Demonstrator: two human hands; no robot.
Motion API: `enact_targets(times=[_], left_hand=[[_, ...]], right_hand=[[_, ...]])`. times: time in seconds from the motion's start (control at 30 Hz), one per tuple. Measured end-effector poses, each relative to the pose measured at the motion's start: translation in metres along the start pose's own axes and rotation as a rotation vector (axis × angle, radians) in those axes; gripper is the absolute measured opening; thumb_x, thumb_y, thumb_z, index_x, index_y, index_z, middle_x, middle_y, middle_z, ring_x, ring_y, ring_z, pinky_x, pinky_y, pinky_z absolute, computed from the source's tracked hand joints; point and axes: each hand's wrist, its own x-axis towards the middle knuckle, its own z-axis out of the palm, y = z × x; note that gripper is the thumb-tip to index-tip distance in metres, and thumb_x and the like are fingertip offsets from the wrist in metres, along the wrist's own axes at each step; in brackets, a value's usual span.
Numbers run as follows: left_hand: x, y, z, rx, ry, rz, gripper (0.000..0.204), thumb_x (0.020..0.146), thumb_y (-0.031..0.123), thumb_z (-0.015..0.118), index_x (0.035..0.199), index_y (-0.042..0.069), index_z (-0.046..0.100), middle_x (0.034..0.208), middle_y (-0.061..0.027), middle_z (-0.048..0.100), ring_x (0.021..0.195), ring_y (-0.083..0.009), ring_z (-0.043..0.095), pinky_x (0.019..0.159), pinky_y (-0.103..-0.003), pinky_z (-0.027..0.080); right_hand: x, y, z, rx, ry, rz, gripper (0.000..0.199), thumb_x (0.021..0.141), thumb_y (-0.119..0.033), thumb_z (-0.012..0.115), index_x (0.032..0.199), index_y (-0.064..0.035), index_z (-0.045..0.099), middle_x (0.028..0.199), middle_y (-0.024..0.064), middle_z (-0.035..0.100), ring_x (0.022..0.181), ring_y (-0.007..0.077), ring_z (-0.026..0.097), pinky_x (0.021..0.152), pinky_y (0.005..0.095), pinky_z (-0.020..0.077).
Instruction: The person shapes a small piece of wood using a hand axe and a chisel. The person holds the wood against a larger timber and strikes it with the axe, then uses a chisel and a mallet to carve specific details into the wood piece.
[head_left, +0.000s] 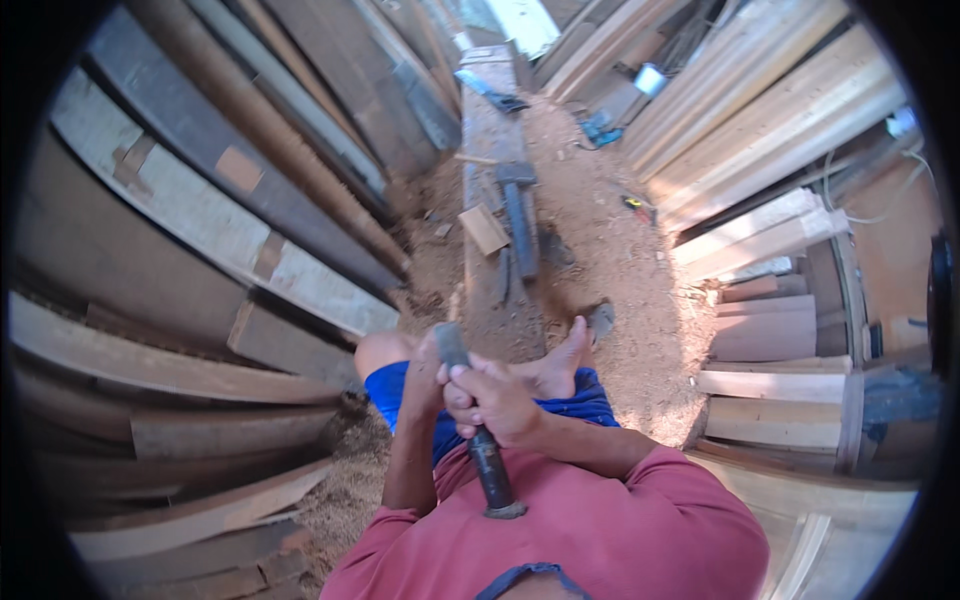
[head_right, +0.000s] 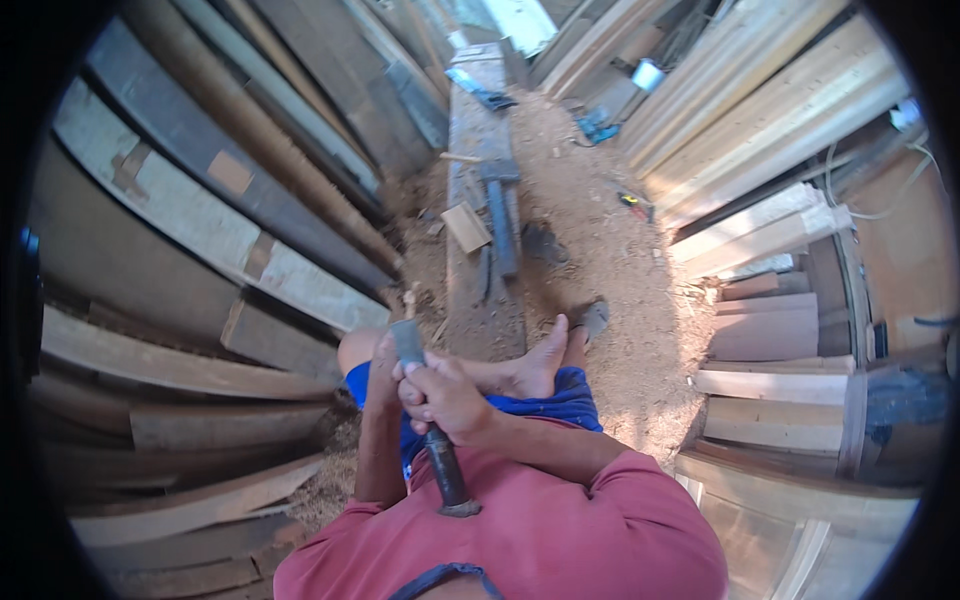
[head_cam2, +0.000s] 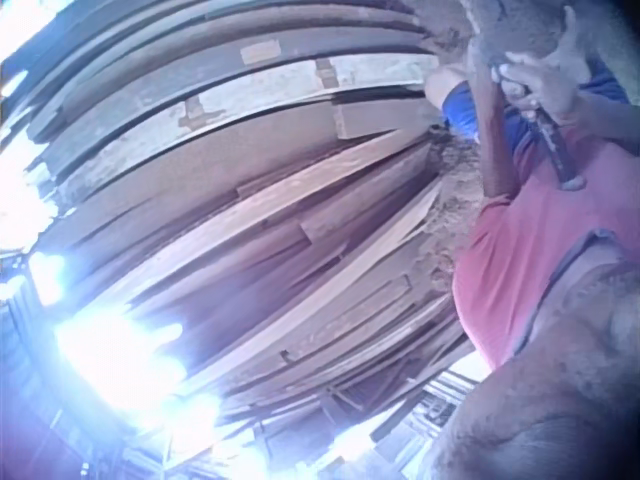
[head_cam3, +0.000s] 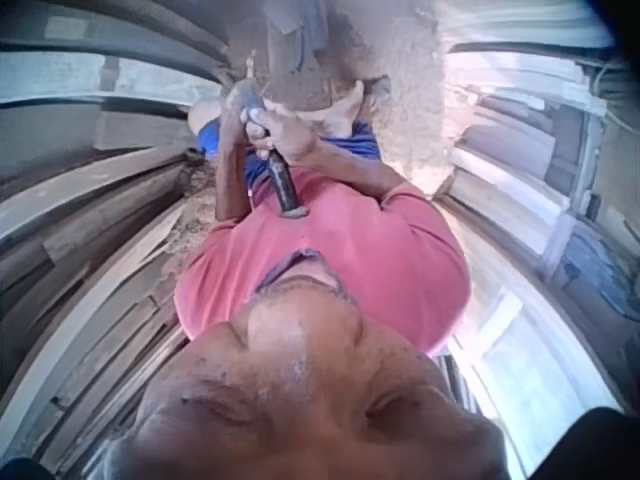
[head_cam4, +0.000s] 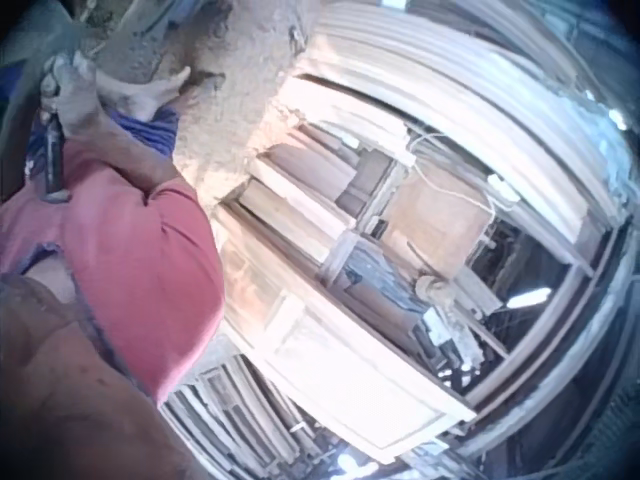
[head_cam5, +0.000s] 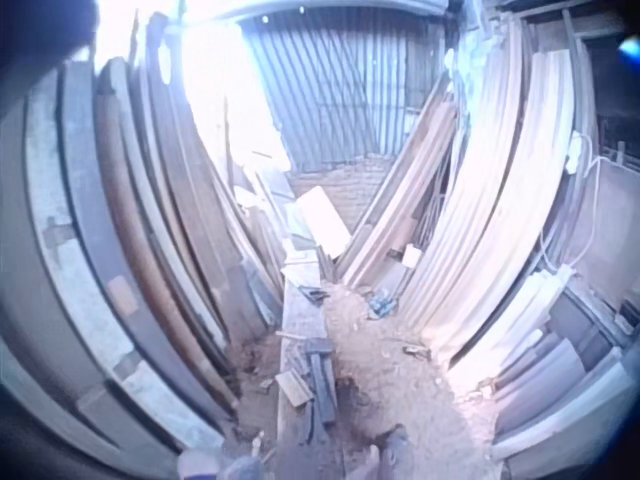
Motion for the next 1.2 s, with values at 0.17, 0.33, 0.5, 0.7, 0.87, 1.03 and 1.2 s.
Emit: enact_targets(times=[0.17,0.33,0.5,0.7,0.87,1.03,1.2], left_hand=[[-0.01,0.004,0.005,-0.067,-0.107,0.077,0.031,0.107,0.027,0.037,0.111,0.004,0.057,0.086,0.0016,0.054,0.079,-0.007,0.048,0.07,-0.024,0.043],[-0.025,0.021,0.018,-0.161,-0.05,0.037,0.032,0.107,0.028,0.037,0.109,0.004,0.057,0.085,0.0019,0.053,0.078,-0.0058,0.046,0.069,-0.023,0.041],[-0.033,0.032,0.029,-0.145,-0.079,0.059,0.031,0.106,0.027,0.038,0.1,0.002,0.056,0.079,0.0003,0.05,0.07,-0.0091,0.045,0.062,-0.026,0.041],[-0.113,-0.034,0.007,0.351,-0.212,0.067,0.021,0.098,0.018,0.047,0.085,0.003,0.052,0.073,-0.0163,0.048,0.066,-0.0262,0.048,0.069,-0.039,0.043],[-0.064,-0.03,-0.012,-0.168,-0.106,-0.15,0.05,0.099,0.053,0.044,0.086,0.006,0.055,0.056,0.0016,0.043,0.043,-0.0103,0.039,0.041,-0.026,0.029],[-0.014,0.01,0.014,-0.715,-0.327,-0.239,0.046,0.101,0.051,0.042,0.089,0.008,0.056,0.055,0.0033,0.041,0.041,-0.008,0.037,0.04,-0.024,0.029],[-0.011,0.005,0.03,-1.03,-0.572,-0.448,0.046,0.102,0.049,0.039,0.096,0.008,0.057,0.056,0.0021,0.042,0.042,-0.0085,0.037,0.041,-0.023,0.031]], right_hand=[[-0.005,0.003,0.001,-0.04,0.009,-0.01,0.015,0.103,-0.021,0.043,0.105,-0.0074,0.049,0.067,-0.0037,0.041,0.047,0.0047,0.036,0.047,0.0252,0.0421],[-0.016,-0.004,0.008,-0.097,0.04,-0.052,0.017,0.103,-0.022,0.043,0.104,-0.0069,0.049,0.067,-0.0029,0.041,0.047,0.0051,0.037,0.047,0.0251,0.0423],[-0.021,-0.008,-0.002,-0.107,0.028,-0.13,0.019,0.103,-0.025,0.043,0.104,-0.0068,0.049,0.067,-0.0024,0.04,0.048,0.0065,0.038,0.048,0.0263,0.0425],[-0.035,-0.054,-0.037,-0.281,0.096,-0.433,0.023,0.103,-0.028,0.043,0.106,-0.0059,0.049,0.066,-0.0006,0.043,0.049,0.0076,0.043,0.047,0.0255,0.0423],[-0.03,-0.061,-0.046,-0.372,0.229,-0.371,0.025,0.101,-0.023,0.046,0.117,-0.003,0.05,0.066,0.0001,0.047,0.047,0.0069,0.041,0.044,0.0232,0.0402],[0.007,-0.064,-0.021,-0.377,0.16,-0.351,0.026,0.098,-0.019,0.053,0.119,-0.0032,0.055,0.064,-0.0021,0.048,0.046,0.0038,0.04,0.043,0.0214,0.0384],[0.018,-0.072,-0.032,-0.601,0.171,-0.449,0.017,0.096,-0.018,0.062,0.105,-0.0046,0.066,0.064,-0.0061,0.051,0.053,0.0005,0.045,0.046,0.0189,0.0365]])
